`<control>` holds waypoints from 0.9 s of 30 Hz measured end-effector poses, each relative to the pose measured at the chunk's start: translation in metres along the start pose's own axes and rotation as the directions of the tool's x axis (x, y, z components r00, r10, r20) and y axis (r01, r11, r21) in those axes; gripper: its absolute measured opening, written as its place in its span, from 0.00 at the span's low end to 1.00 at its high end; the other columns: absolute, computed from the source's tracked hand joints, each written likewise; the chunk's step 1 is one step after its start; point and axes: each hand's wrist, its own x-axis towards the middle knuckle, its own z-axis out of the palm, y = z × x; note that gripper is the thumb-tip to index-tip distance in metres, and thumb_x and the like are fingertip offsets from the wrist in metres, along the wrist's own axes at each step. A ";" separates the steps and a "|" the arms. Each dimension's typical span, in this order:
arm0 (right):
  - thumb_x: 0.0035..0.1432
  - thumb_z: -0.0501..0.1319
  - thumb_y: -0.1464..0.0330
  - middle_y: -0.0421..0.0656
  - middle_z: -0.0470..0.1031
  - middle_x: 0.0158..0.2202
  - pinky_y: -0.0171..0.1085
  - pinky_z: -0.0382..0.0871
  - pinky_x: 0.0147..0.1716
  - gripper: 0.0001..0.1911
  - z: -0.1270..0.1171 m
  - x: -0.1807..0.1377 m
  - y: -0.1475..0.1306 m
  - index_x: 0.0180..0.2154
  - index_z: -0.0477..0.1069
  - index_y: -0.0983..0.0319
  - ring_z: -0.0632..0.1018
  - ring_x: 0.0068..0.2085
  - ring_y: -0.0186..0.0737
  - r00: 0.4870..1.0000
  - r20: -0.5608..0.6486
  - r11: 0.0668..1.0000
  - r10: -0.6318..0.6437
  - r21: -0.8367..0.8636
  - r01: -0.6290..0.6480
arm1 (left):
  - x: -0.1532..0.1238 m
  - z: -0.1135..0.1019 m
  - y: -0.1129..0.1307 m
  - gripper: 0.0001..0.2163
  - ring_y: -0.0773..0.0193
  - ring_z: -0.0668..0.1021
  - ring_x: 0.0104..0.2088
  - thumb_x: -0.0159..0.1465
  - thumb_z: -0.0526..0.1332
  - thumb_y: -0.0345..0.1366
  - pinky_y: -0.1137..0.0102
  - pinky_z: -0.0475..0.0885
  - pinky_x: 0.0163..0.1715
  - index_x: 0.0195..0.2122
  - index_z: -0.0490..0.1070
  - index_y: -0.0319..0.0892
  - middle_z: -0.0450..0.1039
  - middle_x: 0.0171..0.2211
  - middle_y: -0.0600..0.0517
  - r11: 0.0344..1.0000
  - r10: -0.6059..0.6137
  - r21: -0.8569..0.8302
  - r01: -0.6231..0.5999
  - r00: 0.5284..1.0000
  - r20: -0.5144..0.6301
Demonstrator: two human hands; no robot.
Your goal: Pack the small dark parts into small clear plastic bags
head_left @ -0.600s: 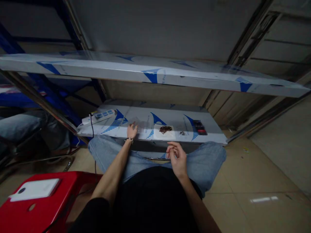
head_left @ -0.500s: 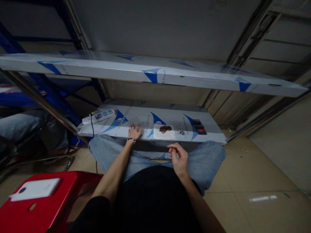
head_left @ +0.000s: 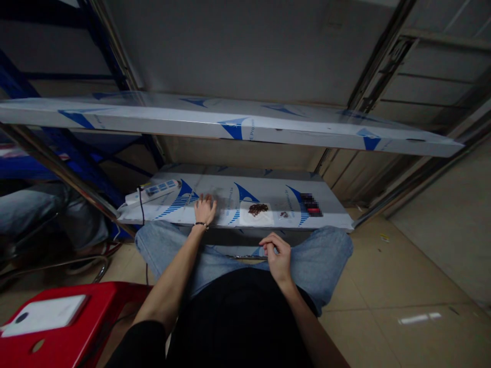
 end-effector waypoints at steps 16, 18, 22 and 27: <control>0.59 0.53 0.77 0.39 0.69 0.25 0.33 0.62 0.24 0.15 -0.009 0.021 -0.012 0.27 0.75 0.61 0.70 0.24 0.33 0.998 -0.058 1.000 -0.015 0.016 0.016 | 0.030 -0.013 -0.010 0.14 0.54 0.75 0.54 0.64 0.62 0.32 0.61 0.66 0.56 0.50 0.75 0.34 0.76 0.53 0.39 0.902 -0.187 -0.366 0.228 0.972 0.145; 0.59 0.53 0.76 0.39 0.69 0.25 0.33 0.61 0.24 0.15 -0.008 0.017 -0.015 0.27 0.75 0.61 0.70 0.24 0.33 0.999 -0.044 1.000 -0.013 0.016 0.014 | 0.032 -0.014 -0.010 0.12 0.55 0.77 0.50 0.67 0.61 0.36 0.58 0.69 0.54 0.48 0.75 0.34 0.77 0.49 0.41 0.881 -0.242 -0.387 0.270 0.963 0.120; 0.60 0.54 0.76 0.39 0.69 0.25 0.33 0.60 0.23 0.14 -0.008 0.008 -0.026 0.27 0.75 0.61 0.69 0.23 0.32 0.999 -0.037 0.999 0.019 0.049 -0.017 | 0.032 -0.014 -0.013 0.10 0.57 0.79 0.47 0.70 0.60 0.36 0.60 0.73 0.50 0.46 0.76 0.37 0.79 0.45 0.45 0.842 -0.266 -0.456 0.288 0.957 0.114; 0.60 0.54 0.75 0.39 0.69 0.25 0.33 0.60 0.23 0.14 -0.007 0.003 -0.045 0.27 0.75 0.61 0.69 0.23 0.32 0.998 -0.050 0.996 0.035 0.083 -0.031 | 0.031 -0.015 -0.014 0.15 0.56 0.80 0.45 0.69 0.62 0.44 0.58 0.77 0.47 0.48 0.74 0.36 0.76 0.46 0.47 0.824 -0.225 -0.509 0.249 0.968 0.110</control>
